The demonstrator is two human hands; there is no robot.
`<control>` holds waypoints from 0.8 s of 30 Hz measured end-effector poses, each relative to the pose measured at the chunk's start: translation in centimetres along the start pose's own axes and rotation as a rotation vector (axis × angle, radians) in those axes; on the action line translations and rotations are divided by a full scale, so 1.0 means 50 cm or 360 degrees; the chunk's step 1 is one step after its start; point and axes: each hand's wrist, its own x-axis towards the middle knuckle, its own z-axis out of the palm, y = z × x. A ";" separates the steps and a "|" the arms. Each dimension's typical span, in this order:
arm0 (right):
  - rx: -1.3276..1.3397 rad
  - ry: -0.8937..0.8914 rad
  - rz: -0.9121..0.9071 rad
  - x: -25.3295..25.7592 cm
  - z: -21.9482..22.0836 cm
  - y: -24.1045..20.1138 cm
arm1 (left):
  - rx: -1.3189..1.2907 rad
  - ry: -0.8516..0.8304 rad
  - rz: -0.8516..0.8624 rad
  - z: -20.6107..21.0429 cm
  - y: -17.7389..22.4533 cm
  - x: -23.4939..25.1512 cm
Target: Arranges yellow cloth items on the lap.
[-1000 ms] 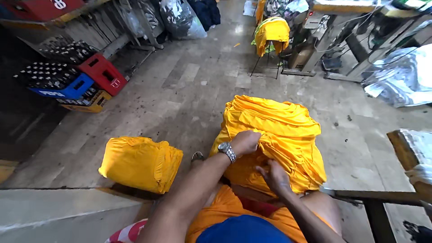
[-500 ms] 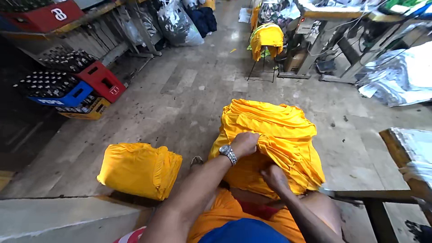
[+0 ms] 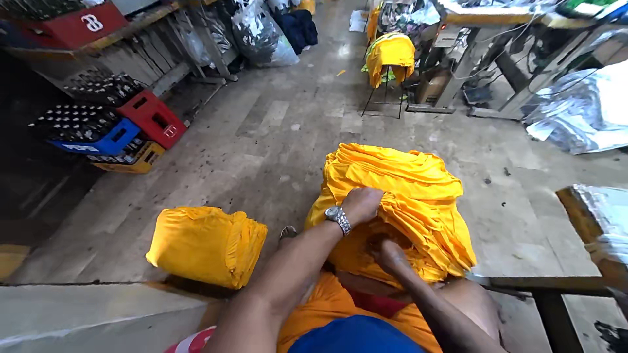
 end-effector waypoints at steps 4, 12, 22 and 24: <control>0.1002 0.0087 0.0024 -0.010 -0.016 -0.031 | 0.0021 -0.0174 0.0192 -0.015 -0.015 -0.021; 0.0627 0.0392 -0.0103 -0.006 -0.049 0.003 | -0.0104 0.0032 -0.0040 0.062 -0.011 -0.013; 0.1615 0.0232 -0.0058 -0.028 -0.088 -0.041 | -0.0101 -0.0277 -0.0039 0.065 -0.012 -0.035; 0.1218 0.0318 -0.0145 -0.026 -0.087 -0.031 | -0.0144 -0.0054 -0.0171 0.109 -0.017 -0.027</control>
